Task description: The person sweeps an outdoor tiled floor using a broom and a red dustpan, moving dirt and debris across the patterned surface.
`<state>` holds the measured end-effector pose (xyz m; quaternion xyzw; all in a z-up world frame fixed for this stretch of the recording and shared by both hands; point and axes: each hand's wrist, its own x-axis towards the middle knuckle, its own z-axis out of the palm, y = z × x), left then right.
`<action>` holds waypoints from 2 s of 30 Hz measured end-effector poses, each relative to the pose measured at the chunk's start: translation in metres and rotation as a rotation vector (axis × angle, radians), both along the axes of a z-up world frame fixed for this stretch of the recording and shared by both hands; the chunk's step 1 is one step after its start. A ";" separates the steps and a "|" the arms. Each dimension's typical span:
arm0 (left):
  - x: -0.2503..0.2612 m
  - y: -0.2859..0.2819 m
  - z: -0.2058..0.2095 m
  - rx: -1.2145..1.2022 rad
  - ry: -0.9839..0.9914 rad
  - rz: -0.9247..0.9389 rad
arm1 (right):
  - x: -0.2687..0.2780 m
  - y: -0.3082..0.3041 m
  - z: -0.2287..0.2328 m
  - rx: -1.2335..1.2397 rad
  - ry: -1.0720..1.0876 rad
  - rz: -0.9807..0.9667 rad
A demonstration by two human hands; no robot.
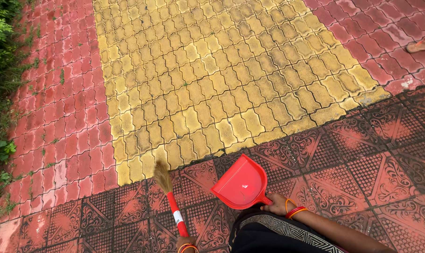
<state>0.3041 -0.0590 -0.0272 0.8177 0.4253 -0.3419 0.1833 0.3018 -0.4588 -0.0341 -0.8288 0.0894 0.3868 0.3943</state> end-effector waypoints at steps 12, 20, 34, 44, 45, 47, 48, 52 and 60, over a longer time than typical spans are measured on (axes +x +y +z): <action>0.003 -0.169 -0.052 -0.150 0.122 -0.500 | 0.014 -0.070 -0.014 -0.040 0.026 -0.040; 0.029 -0.200 -0.048 -0.310 0.005 -0.633 | 0.021 -0.089 0.006 0.047 0.095 -0.088; 0.087 -0.048 -0.033 -0.081 -0.076 0.068 | 0.029 -0.096 -0.019 0.059 0.050 -0.200; 0.131 -0.056 -0.068 -0.208 0.037 -0.423 | 0.056 -0.044 -0.027 -0.027 0.072 -0.292; 0.130 -0.059 -0.071 -0.230 0.056 -0.510 | 0.059 -0.035 -0.027 -0.042 0.089 -0.295; 0.139 -0.056 -0.073 -0.281 0.075 -0.668 | 0.065 -0.019 -0.026 -0.018 0.045 -0.275; 0.148 -0.052 -0.072 -0.300 0.075 -0.731 | 0.071 -0.011 -0.025 -0.008 0.021 -0.266; 0.154 -0.071 -0.091 -0.328 0.045 -0.883 | 0.090 0.020 -0.011 -0.033 0.041 -0.248; 0.179 0.036 -0.077 -0.076 0.041 -0.619 | 0.115 0.055 0.011 -0.022 0.046 -0.284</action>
